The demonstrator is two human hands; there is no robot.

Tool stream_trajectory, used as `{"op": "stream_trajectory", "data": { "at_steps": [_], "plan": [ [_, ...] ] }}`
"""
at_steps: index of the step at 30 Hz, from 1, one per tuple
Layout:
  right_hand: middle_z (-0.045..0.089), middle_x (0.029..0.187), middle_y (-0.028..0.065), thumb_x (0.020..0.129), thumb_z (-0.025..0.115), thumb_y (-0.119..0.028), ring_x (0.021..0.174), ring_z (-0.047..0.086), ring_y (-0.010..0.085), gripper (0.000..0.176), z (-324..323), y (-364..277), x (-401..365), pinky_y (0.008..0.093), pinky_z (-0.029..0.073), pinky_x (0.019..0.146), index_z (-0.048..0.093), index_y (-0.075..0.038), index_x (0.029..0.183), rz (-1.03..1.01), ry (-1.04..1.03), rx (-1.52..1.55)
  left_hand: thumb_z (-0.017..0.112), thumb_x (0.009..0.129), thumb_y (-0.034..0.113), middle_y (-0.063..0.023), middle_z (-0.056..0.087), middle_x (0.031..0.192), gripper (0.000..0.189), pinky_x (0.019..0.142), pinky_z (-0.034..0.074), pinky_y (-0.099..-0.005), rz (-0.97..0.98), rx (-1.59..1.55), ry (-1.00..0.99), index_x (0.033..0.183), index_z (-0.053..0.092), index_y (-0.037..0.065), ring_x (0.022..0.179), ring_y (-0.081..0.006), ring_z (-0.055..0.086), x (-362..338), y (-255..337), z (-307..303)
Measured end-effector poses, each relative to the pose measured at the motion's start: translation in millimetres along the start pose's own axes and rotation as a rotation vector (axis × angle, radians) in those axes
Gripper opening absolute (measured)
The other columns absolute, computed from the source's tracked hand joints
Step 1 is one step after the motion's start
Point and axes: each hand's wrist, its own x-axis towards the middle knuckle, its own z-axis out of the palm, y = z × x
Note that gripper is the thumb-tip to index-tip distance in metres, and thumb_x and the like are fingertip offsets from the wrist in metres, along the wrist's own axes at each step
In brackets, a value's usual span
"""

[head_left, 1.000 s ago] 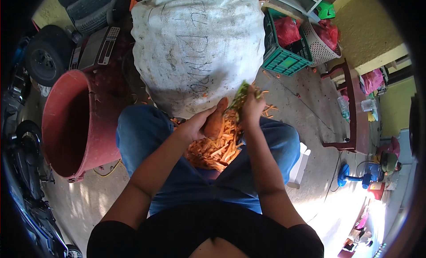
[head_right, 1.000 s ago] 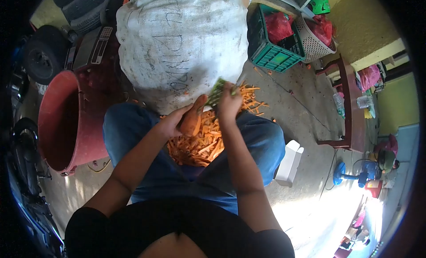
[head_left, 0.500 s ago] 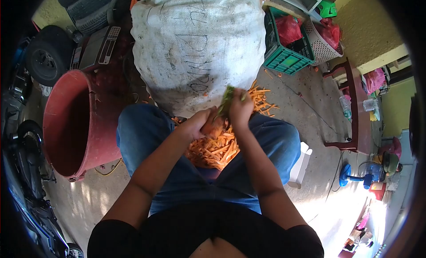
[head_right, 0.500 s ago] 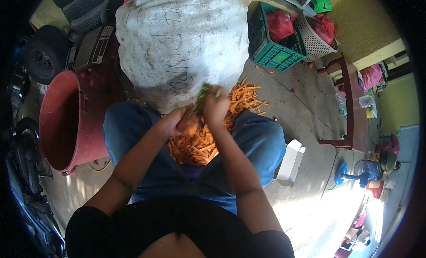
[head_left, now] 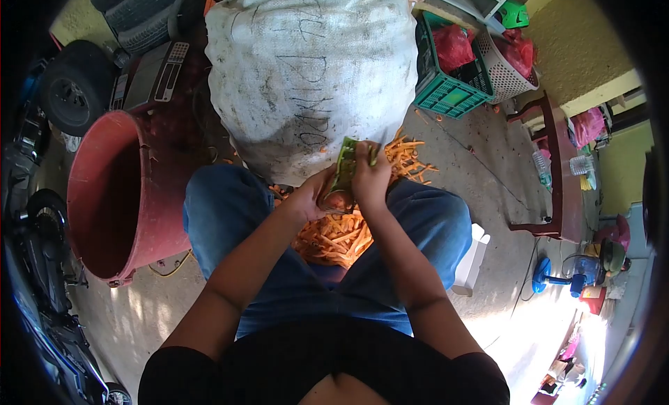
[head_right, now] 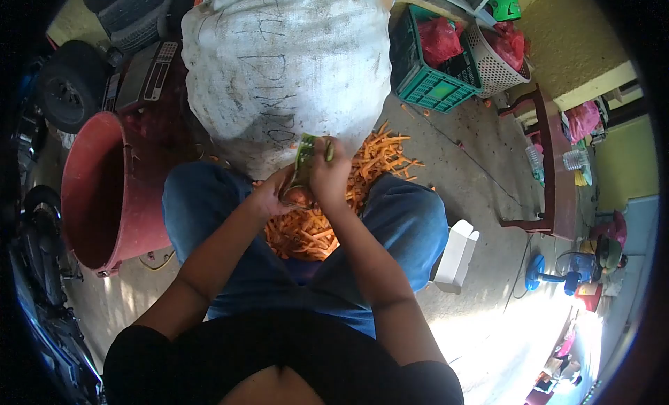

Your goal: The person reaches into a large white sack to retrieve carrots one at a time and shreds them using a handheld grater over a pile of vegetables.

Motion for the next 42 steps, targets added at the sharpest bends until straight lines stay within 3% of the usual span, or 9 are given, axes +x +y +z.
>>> {"op": "stream_trajectory", "data": {
  "at_steps": [4,6,9,14,20,27,34,38,42],
  "plan": [
    [0.055,0.062,0.0105,0.081,0.048,-0.018,0.056,0.052,0.0174,0.021,4.3,1.6,-1.2,0.0302,0.041,0.054,0.054,0.001,0.078,-0.035,0.044,-0.105,0.038,0.085,0.026,-0.0093,0.057,0.086,0.028,0.061,0.050,-0.0300,0.043,-0.049,-0.006,0.099,0.049,0.003,0.073,-0.0180,0.058,-1.8,-4.4,-4.8],
    [0.053,0.058,0.0175,0.079,0.050,-0.015,0.051,0.053,0.0301,0.018,2.2,13.4,5.2,0.0350,0.040,0.048,0.054,0.001,0.074,-0.091,0.125,-0.204,0.037,0.086,0.026,-0.0099,0.056,0.088,0.030,0.063,0.050,-0.0312,-0.010,0.150,-0.248,0.099,0.049,0.002,0.075,-0.0187,0.058,13.9,-3.5,-31.6],
    [0.053,0.057,0.0171,0.079,0.050,-0.018,0.050,0.053,0.0285,0.021,-30.3,54.6,58.6,0.0358,0.040,0.047,0.054,0.002,0.073,0.019,0.416,-0.401,0.038,0.086,0.029,-0.0113,0.056,0.086,0.033,0.062,0.050,-0.0331,-0.187,0.370,0.049,0.100,0.047,0.000,0.075,-0.0211,0.057,-2.6,-14.5,-7.4],
    [0.052,0.055,0.0117,0.080,0.050,-0.020,0.048,0.051,0.0216,0.023,-50.3,40.6,67.1,0.0324,0.039,0.046,0.053,0.002,0.073,0.233,0.489,-0.176,0.042,0.084,0.033,-0.0127,0.055,0.083,0.036,0.061,0.050,-0.0349,-0.074,0.328,0.001,0.100,0.045,0.001,0.074,-0.0247,0.057,-21.5,-4.4,15.7],
    [0.051,0.056,0.0070,0.081,0.049,-0.016,0.049,0.046,0.0135,0.019,-6.7,2.2,10.7,0.0269,0.037,0.047,0.052,0.002,0.078,0.122,0.068,0.184,0.038,0.085,0.030,-0.0107,0.057,0.089,0.032,0.070,0.048,-0.0376,0.027,-0.043,-0.121,0.101,0.047,0.004,0.078,-0.0232,0.057,15.0,0.6,-14.5],
    [0.054,0.061,0.0184,0.081,0.049,-0.017,0.051,0.052,0.0272,0.019,2.4,5.8,4.4,0.0341,0.041,0.050,0.054,0.002,0.078,-0.041,0.074,-0.074,0.032,0.087,0.033,-0.0055,0.058,0.085,0.034,0.062,0.049,-0.0292,0.022,0.090,0.016,0.100,0.050,0.007,0.073,-0.0143,0.057,-0.9,0.0,-0.1],
    [0.052,0.053,0.0126,0.080,0.051,-0.020,0.045,0.049,0.0234,0.027,-49.4,55.2,72.7,0.0351,0.037,0.045,0.052,0.003,0.066,0.133,0.497,-0.375,0.036,0.087,0.031,-0.0114,0.055,0.082,0.036,0.059,0.050,-0.0325,-0.134,0.359,-0.028,0.099,0.046,-0.001,0.069,-0.0191,0.057,-15.1,-5.1,3.9],
    [0.052,0.056,0.0047,0.080,0.049,-0.013,0.050,0.045,0.0100,0.019,-32.9,29.8,45.7,0.0270,0.036,0.046,0.055,0.003,0.074,0.136,0.280,0.201,0.040,0.086,0.030,-0.0117,0.055,0.083,0.033,0.063,0.049,-0.0333,-0.075,0.193,-0.010,0.101,0.046,0.001,0.071,-0.0207,0.057,-17.3,9.0,15.8],
    [0.054,0.059,0.0117,0.082,0.048,-0.018,0.053,0.052,0.0174,0.022,-4.5,4.1,2.0,0.0298,0.040,0.050,0.055,0.002,0.078,0.088,-0.011,0.077,0.038,0.086,0.028,-0.0105,0.056,0.085,0.031,0.065,0.050,-0.0326,0.014,-0.043,-0.075,0.102,0.046,0.002,0.074,-0.0202,0.057,0.0,5.8,-2.5]
  ]
}}
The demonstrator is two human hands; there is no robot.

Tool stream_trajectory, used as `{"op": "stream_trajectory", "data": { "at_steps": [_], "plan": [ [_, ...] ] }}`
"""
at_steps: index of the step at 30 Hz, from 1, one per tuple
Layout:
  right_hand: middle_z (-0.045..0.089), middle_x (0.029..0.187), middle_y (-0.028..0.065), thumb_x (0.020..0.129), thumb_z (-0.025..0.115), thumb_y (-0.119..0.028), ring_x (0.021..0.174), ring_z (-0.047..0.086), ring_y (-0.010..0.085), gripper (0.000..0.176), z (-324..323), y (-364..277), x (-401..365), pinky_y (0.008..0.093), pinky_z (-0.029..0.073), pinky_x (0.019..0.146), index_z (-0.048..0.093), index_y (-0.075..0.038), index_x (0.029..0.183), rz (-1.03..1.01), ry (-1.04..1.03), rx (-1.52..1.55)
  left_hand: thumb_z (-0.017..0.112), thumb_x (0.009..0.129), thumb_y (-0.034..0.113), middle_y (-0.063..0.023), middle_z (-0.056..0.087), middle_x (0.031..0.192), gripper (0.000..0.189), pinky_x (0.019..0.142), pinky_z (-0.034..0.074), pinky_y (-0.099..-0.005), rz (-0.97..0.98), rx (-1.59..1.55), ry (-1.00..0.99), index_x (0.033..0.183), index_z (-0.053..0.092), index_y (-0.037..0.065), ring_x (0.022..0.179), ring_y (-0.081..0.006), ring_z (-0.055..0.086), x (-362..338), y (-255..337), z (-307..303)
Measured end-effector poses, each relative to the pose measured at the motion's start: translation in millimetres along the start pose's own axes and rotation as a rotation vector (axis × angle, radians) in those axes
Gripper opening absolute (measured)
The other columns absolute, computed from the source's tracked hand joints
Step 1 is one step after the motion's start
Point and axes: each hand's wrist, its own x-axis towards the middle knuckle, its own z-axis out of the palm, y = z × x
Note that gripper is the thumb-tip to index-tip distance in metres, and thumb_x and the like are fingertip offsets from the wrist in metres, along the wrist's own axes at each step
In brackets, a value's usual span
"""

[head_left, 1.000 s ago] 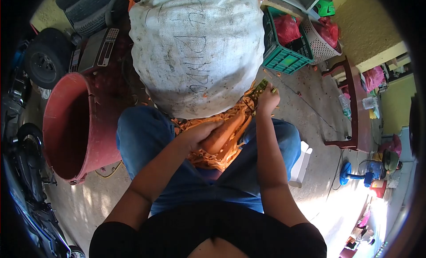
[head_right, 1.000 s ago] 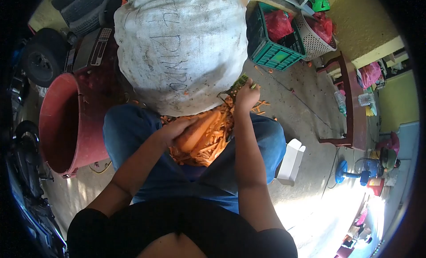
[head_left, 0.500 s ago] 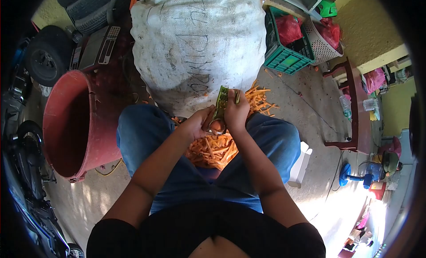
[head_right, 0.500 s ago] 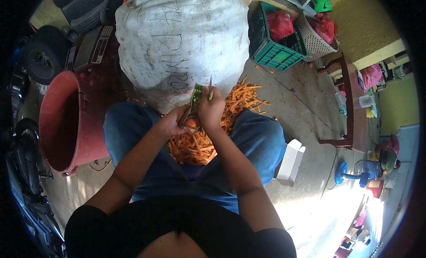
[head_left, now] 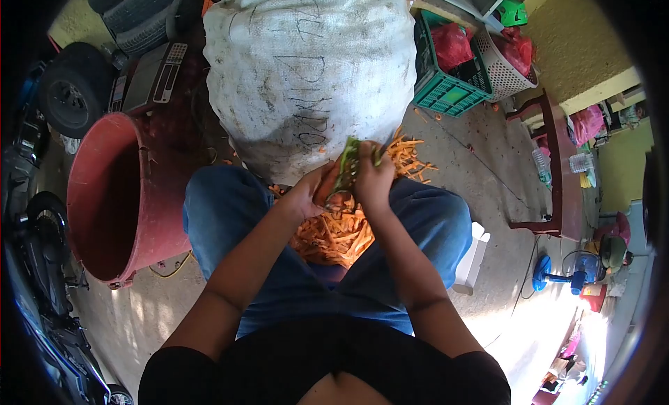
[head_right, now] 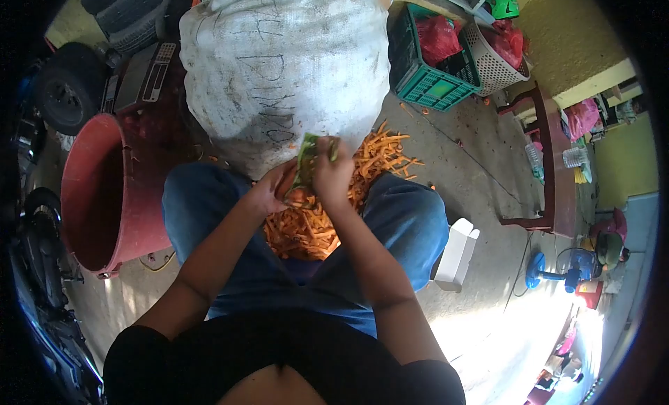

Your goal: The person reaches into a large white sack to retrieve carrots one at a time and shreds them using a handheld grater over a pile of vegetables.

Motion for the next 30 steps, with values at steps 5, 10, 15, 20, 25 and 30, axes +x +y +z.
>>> {"op": "stream_trajectory", "data": {
  "at_steps": [5,10,15,20,25,30],
  "plan": [
    [0.053,0.058,0.0163,0.081,0.049,-0.016,0.049,0.052,0.0245,0.020,9.2,3.0,-2.6,0.0323,0.040,0.048,0.055,0.002,0.075,-0.170,0.090,-0.241,0.033,0.087,0.026,-0.0099,0.057,0.082,0.031,0.062,0.050,-0.0319,-0.001,0.156,-0.246,0.101,0.045,0.001,0.070,-0.0192,0.058,2.4,-1.7,-22.1],
    [0.054,0.056,0.0148,0.080,0.049,-0.019,0.047,0.050,0.0252,0.025,-38.3,41.2,69.8,0.0350,0.040,0.047,0.054,0.003,0.069,0.003,0.524,-0.503,0.034,0.087,0.028,-0.0111,0.056,0.081,0.033,0.061,0.049,-0.0324,-0.172,0.481,0.034,0.100,0.046,0.000,0.068,-0.0194,0.058,-19.6,-17.2,17.4],
    [0.050,0.052,0.0068,0.079,0.050,-0.018,0.049,0.049,0.0148,0.025,-41.9,28.8,62.6,0.0305,0.037,0.046,0.050,0.003,0.065,0.026,0.389,-0.114,0.043,0.084,0.032,-0.0128,0.055,0.090,0.035,0.064,0.048,-0.0342,-0.068,0.290,0.111,0.101,0.045,0.001,0.075,-0.0207,0.057,-18.6,-4.6,23.1],
    [0.054,0.060,0.0094,0.082,0.047,-0.018,0.054,0.051,0.0150,0.021,-0.7,8.8,8.9,0.0282,0.037,0.049,0.054,0.001,0.078,-0.058,0.015,-0.020,0.037,0.086,0.031,-0.0119,0.057,0.085,0.033,0.063,0.049,-0.0358,-0.084,-0.088,-0.023,0.100,0.046,0.003,0.073,-0.0217,0.058,10.1,-0.2,-12.3],
    [0.054,0.062,0.0129,0.081,0.049,-0.015,0.057,0.052,0.0189,0.018,8.1,-4.4,-4.3,0.0298,0.040,0.055,0.055,0.002,0.079,-0.086,0.043,-0.286,0.034,0.087,0.028,-0.0115,0.057,0.089,0.032,0.065,0.049,-0.0328,-0.002,0.044,-0.025,0.101,0.046,0.002,0.075,-0.0205,0.058,8.9,-6.5,-19.1],
    [0.056,0.056,0.0141,0.081,0.048,-0.020,0.049,0.054,0.0228,0.024,-36.6,26.6,65.2,0.0330,0.041,0.045,0.056,0.001,0.072,-0.051,0.518,-0.479,0.034,0.087,0.030,-0.0124,0.056,0.090,0.037,0.066,0.048,-0.0311,-0.165,0.393,0.103,0.106,0.044,0.000,0.078,-0.0199,0.057,-19.6,-16.8,19.0]
  ]
}}
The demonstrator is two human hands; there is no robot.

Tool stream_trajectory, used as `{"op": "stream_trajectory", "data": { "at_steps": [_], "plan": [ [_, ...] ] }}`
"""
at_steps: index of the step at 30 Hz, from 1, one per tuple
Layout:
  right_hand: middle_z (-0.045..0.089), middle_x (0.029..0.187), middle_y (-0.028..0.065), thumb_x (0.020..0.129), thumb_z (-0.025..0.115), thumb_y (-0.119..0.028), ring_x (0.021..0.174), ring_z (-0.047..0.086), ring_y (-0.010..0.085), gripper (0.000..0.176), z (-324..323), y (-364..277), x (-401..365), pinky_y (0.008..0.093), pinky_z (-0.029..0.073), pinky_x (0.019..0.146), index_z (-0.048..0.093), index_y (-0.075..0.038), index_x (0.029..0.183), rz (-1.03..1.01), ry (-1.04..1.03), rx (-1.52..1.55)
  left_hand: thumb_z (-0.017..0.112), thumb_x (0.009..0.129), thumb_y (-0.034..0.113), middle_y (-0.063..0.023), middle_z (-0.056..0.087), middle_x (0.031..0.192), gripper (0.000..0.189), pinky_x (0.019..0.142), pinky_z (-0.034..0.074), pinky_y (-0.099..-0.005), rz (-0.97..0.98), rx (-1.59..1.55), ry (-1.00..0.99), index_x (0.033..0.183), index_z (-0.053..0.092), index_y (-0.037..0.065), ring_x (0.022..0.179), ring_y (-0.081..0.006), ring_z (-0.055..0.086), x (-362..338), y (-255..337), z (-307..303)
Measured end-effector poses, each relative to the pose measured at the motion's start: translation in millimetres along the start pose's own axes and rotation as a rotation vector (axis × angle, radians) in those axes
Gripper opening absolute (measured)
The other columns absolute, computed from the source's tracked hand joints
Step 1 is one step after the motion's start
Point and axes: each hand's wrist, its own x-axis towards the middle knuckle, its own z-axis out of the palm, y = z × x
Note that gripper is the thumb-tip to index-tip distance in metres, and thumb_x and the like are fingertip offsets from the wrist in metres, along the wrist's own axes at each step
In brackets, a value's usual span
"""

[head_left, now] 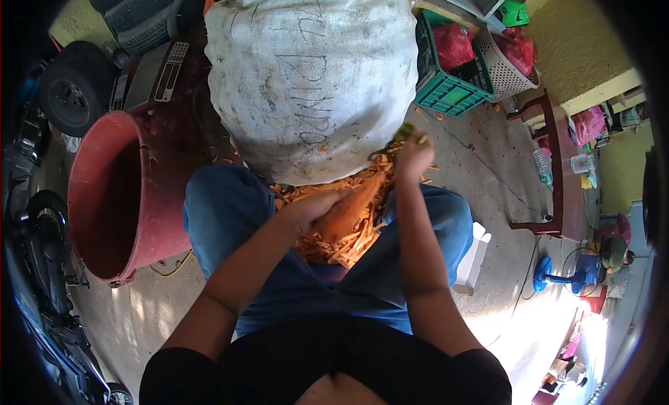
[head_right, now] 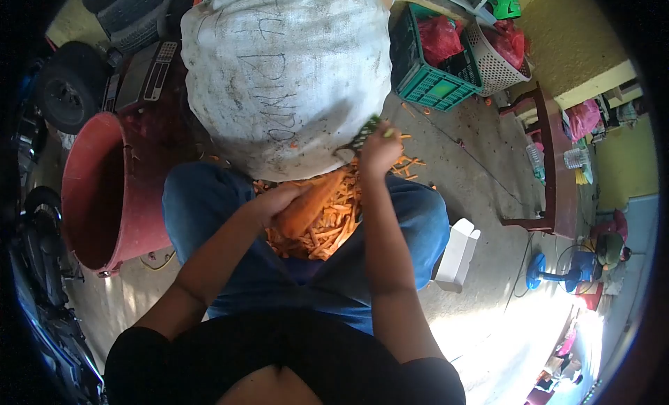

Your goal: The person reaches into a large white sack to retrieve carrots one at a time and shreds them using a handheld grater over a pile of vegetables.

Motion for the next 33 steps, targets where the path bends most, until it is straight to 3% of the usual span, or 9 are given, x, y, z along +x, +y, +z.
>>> {"op": "stream_trajectory", "data": {
  "at_steps": [8,10,11,13,17,21,23,29,33],
  "plan": [
    [0.052,0.059,0.0064,0.083,0.048,-0.023,0.050,0.045,0.0114,0.025,-13.5,-28.6,-45.9,0.0257,0.037,0.047,0.054,0.001,0.077,0.185,-0.388,0.544,0.040,0.084,0.033,-0.0108,0.056,0.079,0.036,0.056,0.049,-0.0330,0.142,-0.263,-0.077,0.102,0.047,0.003,0.064,-0.0196,0.057,16.9,12.3,-21.3],
    [0.053,0.060,0.0088,0.083,0.048,-0.020,0.052,0.049,0.0138,0.023,-21.0,-45.1,-63.6,0.0269,0.038,0.048,0.054,0.001,0.078,-0.053,-0.437,0.514,0.039,0.085,0.031,-0.0104,0.057,0.081,0.034,0.056,0.050,-0.0331,0.122,-0.547,-0.611,0.100,0.048,0.003,0.065,-0.0200,0.058,36.2,5.0,-43.2],
    [0.053,0.060,0.0100,0.082,0.048,-0.019,0.051,0.049,0.0153,0.022,-17.2,-44.8,-72.5,0.0284,0.038,0.048,0.054,0.002,0.078,-0.151,-0.419,0.481,0.039,0.085,0.031,-0.0104,0.057,0.081,0.034,0.056,0.050,-0.0331,0.122,-0.547,-0.611,0.100,0.048,0.003,0.065,-0.0200,0.058,34.7,2.0,-40.9],
    [0.053,0.059,0.0112,0.082,0.049,-0.018,0.050,0.049,0.0169,0.021,-15.4,-44.7,-76.7,0.0299,0.038,0.048,0.054,0.002,0.078,-0.249,-0.401,0.447,0.039,0.085,0.031,-0.0111,0.057,0.081,0.034,0.058,0.050,-0.0322,0.176,-0.432,-0.071,0.098,0.049,0.001,0.066,-0.0192,0.058,3.0,12.7,-4.4],
    [0.052,0.055,0.0133,0.082,0.049,-0.018,0.049,0.049,0.0210,0.022,-9.2,-37.6,-64.1,0.0331,0.039,0.048,0.054,0.003,0.076,-0.080,-0.350,0.330,0.037,0.085,0.032,-0.0121,0.057,0.084,0.037,0.062,0.050,-0.0309,0.120,-0.279,-0.467,0.100,0.047,0.000,0.071,-0.0187,0.058,18.7,7.6,-36.1],
    [0.052,0.054,0.0119,0.081,0.049,-0.017,0.047,0.049,0.0179,0.024,-1.1,3.2,1.0,0.0308,0.037,0.044,0.053,0.003,0.070,0.021,-0.071,0.126,0.038,0.085,0.033,-0.0147,0.056,0.085,0.039,0.064,0.050,-0.0313,0.044,-0.047,-0.118,0.102,0.044,-0.002,0.072,-0.0206,0.058,-1.2,2.1,-0.5],
    [0.052,0.055,0.0084,0.081,0.049,-0.017,0.048,0.047,0.0129,0.023,-6.4,9.4,14.9,0.0273,0.036,0.044,0.052,0.002,0.069,0.256,-0.044,0.362,0.041,0.085,0.032,-0.0153,0.054,0.087,0.038,0.063,0.049,-0.0312,0.095,-0.035,-0.023,0.102,0.043,-0.002,0.073,-0.0219,0.058,-0.9,-0.9,-0.8],
    [0.052,0.060,0.0062,0.082,0.049,-0.018,0.053,0.047,0.0128,0.021,-17.5,-34.4,-55.5,0.0265,0.038,0.050,0.054,0.002,0.077,0.065,-0.478,0.531,0.039,0.085,0.032,-0.0112,0.055,0.090,0.036,0.064,0.049,-0.0376,0.184,-0.331,-0.209,0.105,0.043,0.003,0.078,-0.0218,0.057,29.5,1.3,-26.6],
    [0.054,0.061,0.0101,0.082,0.047,-0.017,0.054,0.050,0.0177,0.020,-15.5,-42.2,-75.2,0.0280,0.039,0.051,0.054,0.001,0.076,-0.223,-0.436,0.382,0.039,0.085,0.031,-0.0106,0.056,0.089,0.036,0.065,0.049,-0.0339,0.214,-0.448,-0.251,0.103,0.045,0.001,0.078,-0.0209,0.057,21.1,2.6,-22.8]
  ]
}}
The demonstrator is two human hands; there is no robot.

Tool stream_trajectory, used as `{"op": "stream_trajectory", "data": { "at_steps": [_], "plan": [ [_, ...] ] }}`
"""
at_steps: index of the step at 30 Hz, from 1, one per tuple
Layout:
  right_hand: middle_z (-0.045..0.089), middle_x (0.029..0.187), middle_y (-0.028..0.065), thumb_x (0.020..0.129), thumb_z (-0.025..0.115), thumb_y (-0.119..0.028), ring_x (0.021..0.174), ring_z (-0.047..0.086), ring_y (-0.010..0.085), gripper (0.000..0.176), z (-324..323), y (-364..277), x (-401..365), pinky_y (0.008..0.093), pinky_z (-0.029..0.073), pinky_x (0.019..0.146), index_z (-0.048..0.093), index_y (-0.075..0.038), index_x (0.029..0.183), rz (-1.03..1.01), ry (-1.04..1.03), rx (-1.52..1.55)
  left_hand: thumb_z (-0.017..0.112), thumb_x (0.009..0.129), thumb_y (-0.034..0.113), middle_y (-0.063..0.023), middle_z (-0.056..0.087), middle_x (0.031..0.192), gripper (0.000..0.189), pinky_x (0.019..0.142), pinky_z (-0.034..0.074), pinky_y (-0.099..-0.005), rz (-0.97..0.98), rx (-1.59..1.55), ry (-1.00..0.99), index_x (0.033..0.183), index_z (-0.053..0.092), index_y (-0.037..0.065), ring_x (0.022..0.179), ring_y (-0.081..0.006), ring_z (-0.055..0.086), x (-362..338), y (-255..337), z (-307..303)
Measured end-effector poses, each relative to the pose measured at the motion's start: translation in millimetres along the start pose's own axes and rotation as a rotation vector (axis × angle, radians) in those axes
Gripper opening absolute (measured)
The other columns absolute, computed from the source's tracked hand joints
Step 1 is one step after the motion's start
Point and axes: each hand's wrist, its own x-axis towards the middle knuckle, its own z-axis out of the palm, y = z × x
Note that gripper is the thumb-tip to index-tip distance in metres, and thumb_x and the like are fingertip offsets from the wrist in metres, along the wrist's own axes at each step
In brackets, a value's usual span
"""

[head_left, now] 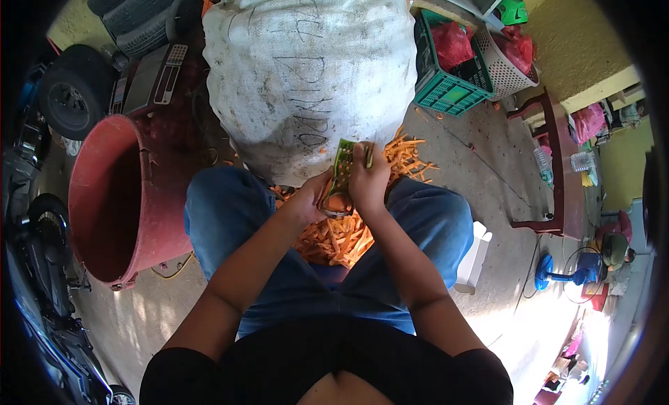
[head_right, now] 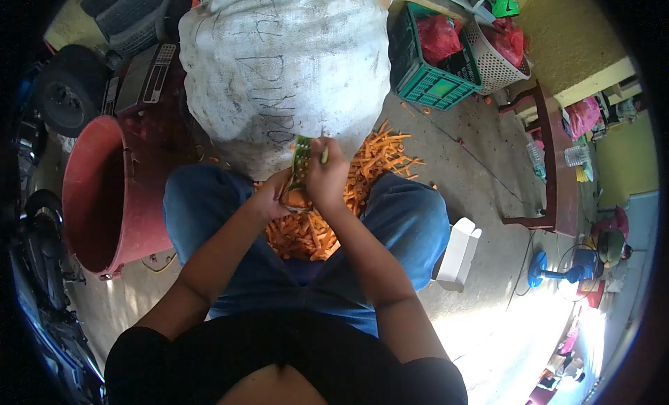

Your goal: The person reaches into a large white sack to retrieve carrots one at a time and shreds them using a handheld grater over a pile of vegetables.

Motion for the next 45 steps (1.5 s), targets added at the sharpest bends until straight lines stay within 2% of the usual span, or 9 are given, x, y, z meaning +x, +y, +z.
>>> {"op": "stream_trajectory", "data": {
  "at_steps": [4,9,17,22,26,29,35,39,45],
  "plan": [
    [0.053,0.056,0.0121,0.082,0.047,-0.018,0.045,0.048,0.0197,0.024,-21.2,46.2,44.9,0.0313,0.039,0.044,0.052,0.002,0.070,0.123,0.300,-0.050,0.038,0.086,0.032,-0.0130,0.056,0.086,0.037,0.064,0.049,-0.0322,-0.259,0.480,0.233,0.099,0.046,-0.002,0.073,-0.0213,0.058,-18.3,-0.3,30.6],
    [0.050,0.051,0.0064,0.082,0.047,-0.018,0.043,0.044,0.0125,0.027,-57.2,48.9,70.1,0.0292,0.035,0.042,0.051,0.002,0.066,0.313,0.546,0.148,0.039,0.085,0.035,-0.0128,0.054,0.081,0.038,0.057,0.049,-0.0358,-0.204,0.408,0.059,0.099,0.044,0.000,0.068,-0.0229,0.057,-21.9,1.8,26.1],
    [0.054,0.061,0.0112,0.082,0.049,-0.018,0.055,0.050,0.0160,0.020,-7.6,-0.8,7.4,0.0289,0.039,0.052,0.052,0.002,0.078,0.168,0.018,0.109,0.036,0.086,0.033,-0.0097,0.055,0.086,0.034,0.059,0.049,-0.0367,0.043,-0.048,0.093,0.097,0.046,0.002,0.075,-0.0223,0.056,3.9,1.5,5.4],
    [0.054,0.060,0.0155,0.081,0.048,-0.014,0.051,0.052,0.0223,0.019,-5.1,-4.0,7.6,0.0313,0.040,0.050,0.054,0.003,0.079,0.110,0.000,-0.076,0.032,0.087,0.033,-0.0113,0.056,0.086,0.038,0.063,0.049,-0.0337,-0.058,0.144,0.208,0.100,0.046,-0.001,0.073,-0.0210,0.057,-5.1,1.9,17.0],
    [0.055,0.056,0.0139,0.080,0.048,-0.017,0.046,0.051,0.0212,0.022,-34.8,56.2,60.3,0.0326,0.039,0.045,0.055,0.003,0.074,0.158,0.348,-0.198,0.031,0.087,0.034,-0.0125,0.056,0.079,0.040,0.061,0.048,-0.0333,-0.090,0.543,0.319,0.097,0.046,-0.002,0.066,-0.0216,0.057,-20.1,-1.9,37.5],
    [0.052,0.055,0.0104,0.082,0.048,-0.019,0.045,0.047,0.0178,0.026,-48.5,65.5,67.1,0.0308,0.038,0.045,0.052,0.003,0.070,0.323,0.426,-0.113,0.032,0.087,0.035,-0.0111,0.055,0.076,0.039,0.060,0.047,-0.0319,-0.072,0.530,0.118,0.096,0.045,-0.001,0.064,-0.0200,0.056,-21.6,0.4,26.2],
    [0.049,0.055,0.0093,0.083,0.047,-0.022,0.049,0.046,0.0155,0.026,-18.5,12.3,26.7,0.0292,0.038,0.048,0.052,0.002,0.074,0.307,0.170,0.290,0.032,0.088,0.032,-0.0097,0.055,0.081,0.036,0.063,0.048,-0.0333,0.001,0.242,0.220,0.100,0.045,0.000,0.073,-0.0184,0.056,0.2,0.8,-5.3],
    [0.054,0.060,0.0134,0.083,0.047,-0.020,0.054,0.052,0.0204,0.024,2.5,8.4,-1.3,0.0326,0.040,0.052,0.053,0.002,0.076,0.057,-0.025,0.008,0.032,0.087,0.032,-0.0097,0.055,0.086,0.036,0.065,0.049,-0.0331,0.091,0.029,0.205,0.101,0.045,0.002,0.078,-0.0183,0.056,0.3,-7.7,6.0],
    [0.055,0.062,0.0148,0.080,0.049,-0.023,0.052,0.051,0.0222,0.026,-20.8,58.9,44.2,0.0319,0.039,0.048,0.054,0.001,0.073,0.252,0.288,-0.048,0.035,0.087,0.033,-0.0109,0.055,0.091,0.036,0.065,0.049,-0.0304,-0.140,0.456,0.279,0.104,0.046,0.003,0.078,-0.0165,0.056,-18.7,-0.6,30.3]
  ]
}}
